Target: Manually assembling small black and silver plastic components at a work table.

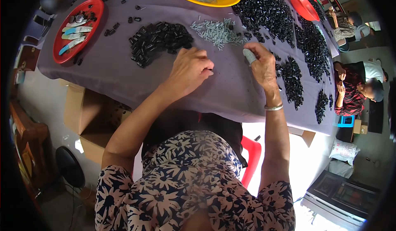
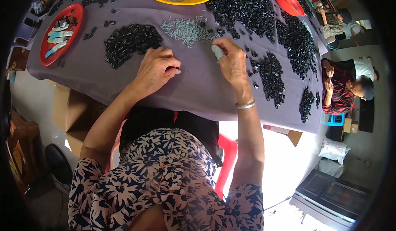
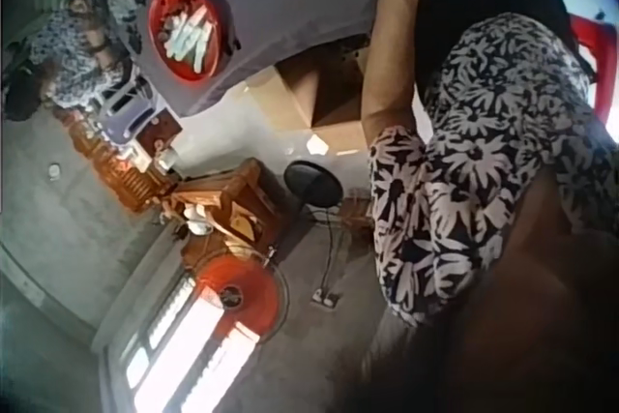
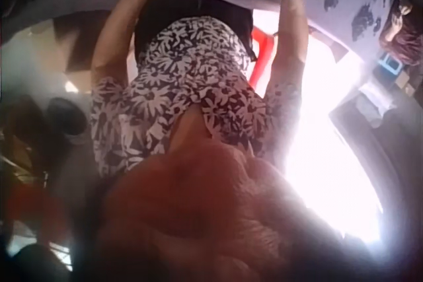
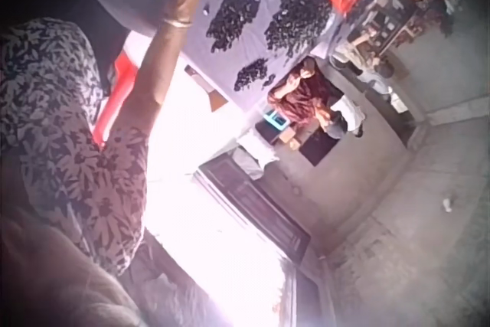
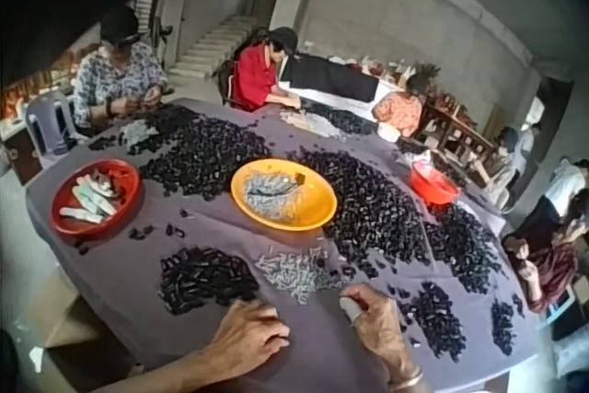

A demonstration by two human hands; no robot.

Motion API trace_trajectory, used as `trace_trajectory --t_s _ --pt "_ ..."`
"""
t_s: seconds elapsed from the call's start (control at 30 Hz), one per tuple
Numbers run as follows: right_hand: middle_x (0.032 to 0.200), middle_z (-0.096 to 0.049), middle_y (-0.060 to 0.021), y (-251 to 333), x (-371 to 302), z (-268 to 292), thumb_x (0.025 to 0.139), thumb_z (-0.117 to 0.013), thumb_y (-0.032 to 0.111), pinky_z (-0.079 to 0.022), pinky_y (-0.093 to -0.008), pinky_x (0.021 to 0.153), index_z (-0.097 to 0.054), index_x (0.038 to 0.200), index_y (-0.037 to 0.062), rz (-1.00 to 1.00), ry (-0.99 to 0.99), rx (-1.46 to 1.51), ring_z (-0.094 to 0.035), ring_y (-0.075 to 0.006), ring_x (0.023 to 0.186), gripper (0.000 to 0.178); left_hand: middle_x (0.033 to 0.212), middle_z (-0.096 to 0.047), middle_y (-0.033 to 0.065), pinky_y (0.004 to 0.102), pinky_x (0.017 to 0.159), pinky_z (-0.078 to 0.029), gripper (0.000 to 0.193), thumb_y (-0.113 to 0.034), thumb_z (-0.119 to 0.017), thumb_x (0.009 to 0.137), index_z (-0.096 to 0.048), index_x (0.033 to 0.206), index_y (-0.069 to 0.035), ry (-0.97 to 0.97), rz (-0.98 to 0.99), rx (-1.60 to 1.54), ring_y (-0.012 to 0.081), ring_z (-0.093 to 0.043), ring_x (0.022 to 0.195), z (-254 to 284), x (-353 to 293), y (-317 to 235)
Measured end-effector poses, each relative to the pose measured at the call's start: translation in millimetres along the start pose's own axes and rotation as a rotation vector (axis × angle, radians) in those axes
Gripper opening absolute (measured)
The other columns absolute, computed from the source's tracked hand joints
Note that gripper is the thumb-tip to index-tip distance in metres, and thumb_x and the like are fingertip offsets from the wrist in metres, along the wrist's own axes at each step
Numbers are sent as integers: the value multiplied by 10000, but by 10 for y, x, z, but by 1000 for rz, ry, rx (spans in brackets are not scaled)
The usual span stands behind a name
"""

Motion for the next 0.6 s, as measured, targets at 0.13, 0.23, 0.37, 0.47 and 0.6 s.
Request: trace_trajectory --t_s 0.13,0.23,0.37,0.47,0.6 --pt "819 -656 -64 66 272 -167 836 -697 1 -493 -278 656 -654 989 3 144 145 -93 -626 -138 725 159 826 -590 12 387 804 -386 94 -126 -735 756 -669 820 -106 59 51 56 215 -556 878 0 -28 45" --pt "812 -654 -95 3 383 -285 810 -706 7 -495 -300 666 -654 977 3 166 234 -146 -636 -182 722 175 822 -582 11 381 793 -383 109 -112 -736 751 -665 833 -112 57 35 11 213 -555 872 4 -25 46" --pt "776 -633 -102 -79 403 -344 799 -699 22 -481 -314 651 -644 941 -3 59 305 -187 -598 -196 682 154 810 -569 1 365 786 -372 133 -98 -744 729 -677 840 -130 58 41 -85 203 -555 861 11 -44 91" --pt "750 -618 -94 73 266 -277 812 -682 23 -468 -309 618 -625 911 -11 147 270 -186 -560 -179 640 119 803 -576 -5 361 787 -366 139 -93 -744 718 -686 837 -135 33 12 -82 199 -557 848 -3 -35 70" --pt "758 -634 -23 342 -17 -272 871 -662 20 -456 -244 574 -608 875 -9 171 229 -99 -536 -75 630 61 826 -581 -17 358 802 -354 140 -98 -742 762 -677 881 -133 53 21 -115 190 -543 845 -9 -37 96"
Point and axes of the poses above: each hand's wrist, its own x-axis towards the middle knuckle, its own z-axis out of the back of the hand, y = z × x, the point moved 8 cm from there along x, towards the middle knuckle
